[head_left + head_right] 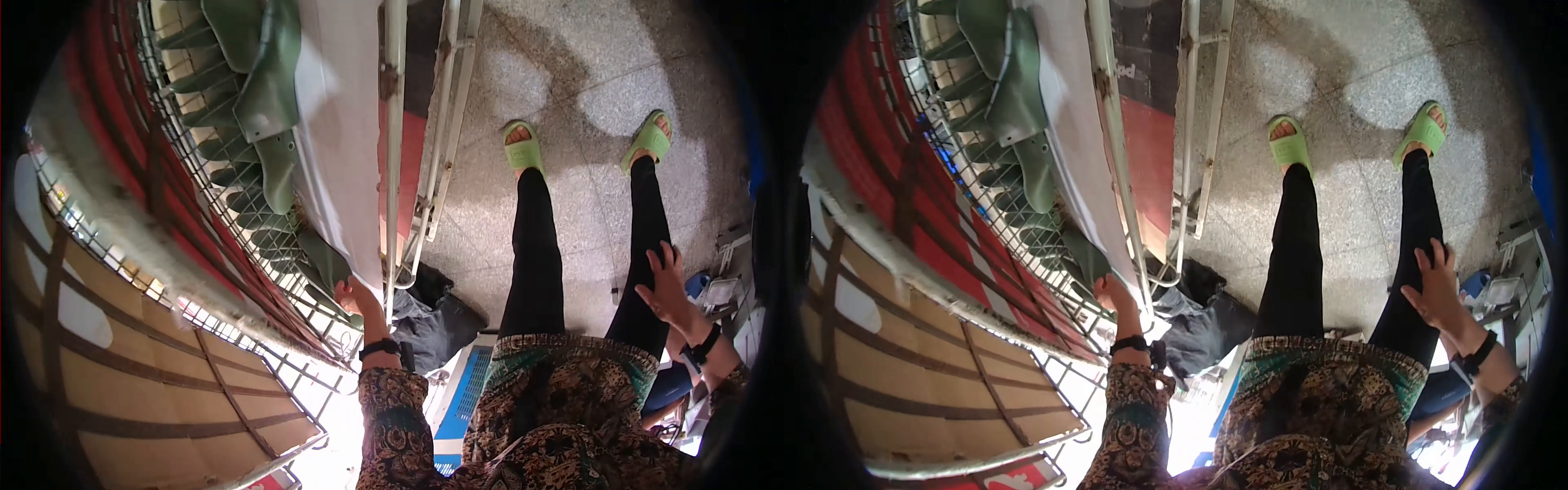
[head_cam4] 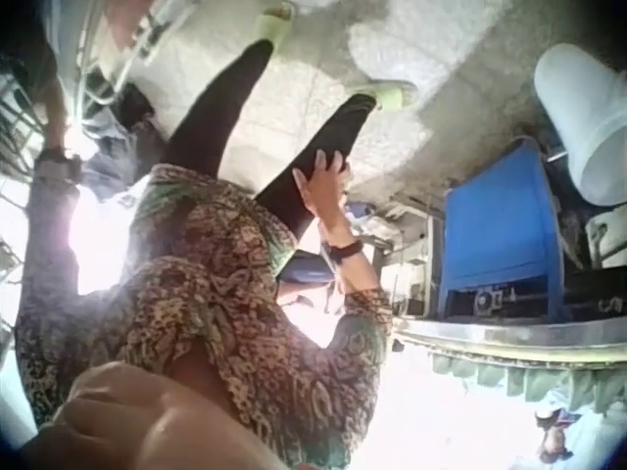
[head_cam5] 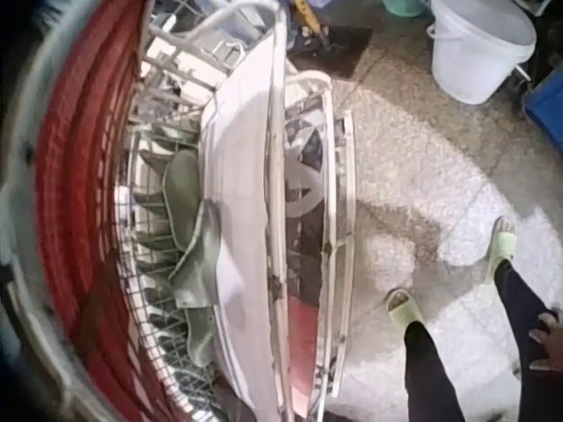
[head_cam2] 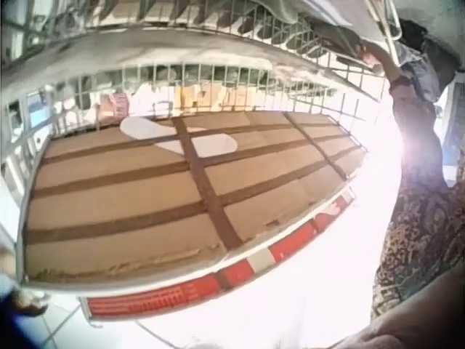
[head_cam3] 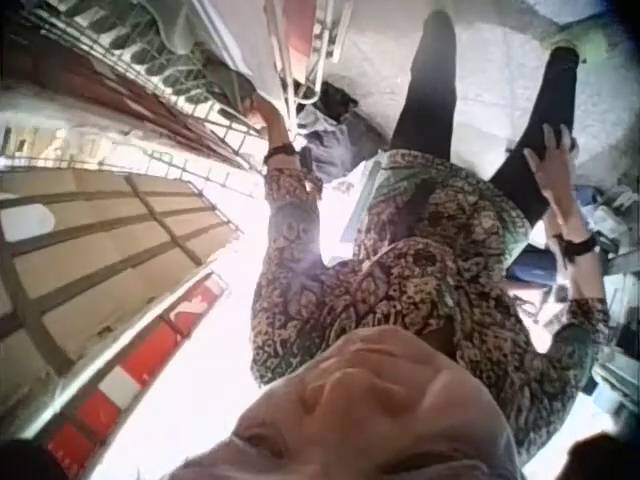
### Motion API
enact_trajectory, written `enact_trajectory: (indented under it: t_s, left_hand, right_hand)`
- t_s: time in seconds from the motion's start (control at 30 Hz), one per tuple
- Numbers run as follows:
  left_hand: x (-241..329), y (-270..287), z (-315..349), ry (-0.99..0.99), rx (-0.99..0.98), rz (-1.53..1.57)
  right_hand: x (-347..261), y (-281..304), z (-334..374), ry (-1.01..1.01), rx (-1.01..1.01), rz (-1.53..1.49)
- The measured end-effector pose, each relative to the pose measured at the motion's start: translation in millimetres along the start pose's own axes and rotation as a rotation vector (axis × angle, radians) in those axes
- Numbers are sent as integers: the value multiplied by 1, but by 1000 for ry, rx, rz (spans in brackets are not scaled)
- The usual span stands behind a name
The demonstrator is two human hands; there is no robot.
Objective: The recorder is organizing and moving shoe lasts at an industrial assembly line station.
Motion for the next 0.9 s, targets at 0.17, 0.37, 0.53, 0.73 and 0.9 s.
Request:
enact_trajectory:
  t_s: [0.17, 0.37, 0.53, 0.73, 0.9]
  left_hand:
    - [1, 22, -23, -76, 145, -238]
    - [4, -15, -30, 224, -228, -351]
    - [-6, -34, -12, 431, -318, 280]
    - [-36, -56, -27, 442, -282, 755]
    - [50, -21, 47, -505, -175, 875]
  right_hand:
    - [-9, 7, -7, -57, -20, -30]
    - [1, 18, -2, -207, 18, 2]
    - [21, 17, 6, -285, 66, -20]
    - [26, 16, -15, -325, -3, -140]
    - [-14, 48, 16, -208, -40, -73]
Point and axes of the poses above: each hand's wrist, its own z-axis away from the middle knuckle, its own y-axis out of the back of the hand, x = y × z, the point moved 7 cm from there along -z, towards the middle knuckle, and after that the axes turned 7 degrees about -y, right-handed, at the moved point
